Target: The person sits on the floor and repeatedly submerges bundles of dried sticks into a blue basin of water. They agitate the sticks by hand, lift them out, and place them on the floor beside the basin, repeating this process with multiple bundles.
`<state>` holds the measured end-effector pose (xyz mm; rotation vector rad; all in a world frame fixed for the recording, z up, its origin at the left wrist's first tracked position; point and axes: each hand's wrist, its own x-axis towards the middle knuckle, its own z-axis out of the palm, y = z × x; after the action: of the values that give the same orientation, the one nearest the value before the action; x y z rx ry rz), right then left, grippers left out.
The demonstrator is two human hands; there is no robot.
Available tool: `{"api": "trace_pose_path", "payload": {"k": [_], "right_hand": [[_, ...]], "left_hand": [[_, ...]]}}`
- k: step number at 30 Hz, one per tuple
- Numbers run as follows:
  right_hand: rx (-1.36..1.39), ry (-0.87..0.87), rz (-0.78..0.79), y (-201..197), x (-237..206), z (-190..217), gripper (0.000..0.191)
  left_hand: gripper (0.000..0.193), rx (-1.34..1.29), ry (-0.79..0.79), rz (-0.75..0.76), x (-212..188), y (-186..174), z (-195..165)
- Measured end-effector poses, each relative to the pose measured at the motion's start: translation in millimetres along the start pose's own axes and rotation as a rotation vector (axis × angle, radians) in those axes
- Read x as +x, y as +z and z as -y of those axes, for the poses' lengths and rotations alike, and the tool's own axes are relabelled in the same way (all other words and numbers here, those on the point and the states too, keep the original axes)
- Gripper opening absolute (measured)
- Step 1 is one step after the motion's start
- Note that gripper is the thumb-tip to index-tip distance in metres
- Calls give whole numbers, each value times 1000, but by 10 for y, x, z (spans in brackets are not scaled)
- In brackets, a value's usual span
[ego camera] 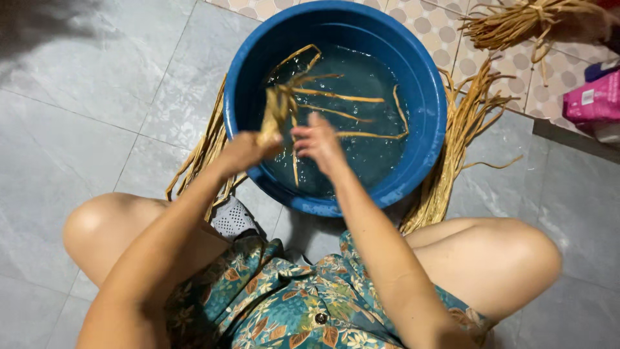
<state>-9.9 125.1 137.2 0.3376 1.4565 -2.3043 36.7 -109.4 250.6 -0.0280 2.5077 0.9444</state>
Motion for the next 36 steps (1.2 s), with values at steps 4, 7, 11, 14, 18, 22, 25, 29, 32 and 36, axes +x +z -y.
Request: {"api": "trace_pose_path", "payload": {"k": [4, 7, 11, 14, 18, 22, 25, 29, 32, 36], "right_hand": [[-439, 2, 11, 187, -30, -286, 33], [-541, -38, 21, -133, 46, -522, 16], [-161, 43, -349, -945, 78, -481, 10], [149, 100, -536, -1513, 155, -185, 13], [136, 100, -671, -1924, 233, 186, 7], [97, 109, -701, -2015, 181, 388, 33], [-299, -82, -702, -1646, 177, 425, 56], [-228, -350, -239, -572, 97, 251, 31], [-13, -20, 146, 96, -70, 197, 35], [54, 230, 175, 369, -106, 6, 40]], "left_hand": [[72, 521, 88, 342, -356, 326, -315], [58, 665, 243, 414, -639, 449, -505], [30, 675, 176, 372, -701, 205, -443], [36, 678, 196, 48, -656, -386, -70], [30, 560, -46, -342, -824, -1079, 384], [28, 156, -88, -595, -996, -1448, 550], [29, -2, -171, -510, -873, -1397, 553], [33, -154, -134, -343, -475, -925, 432], [29, -232, -9, -189, -333, -589, 220], [33, -311, 168, 189, -492, -160, -111]]}}
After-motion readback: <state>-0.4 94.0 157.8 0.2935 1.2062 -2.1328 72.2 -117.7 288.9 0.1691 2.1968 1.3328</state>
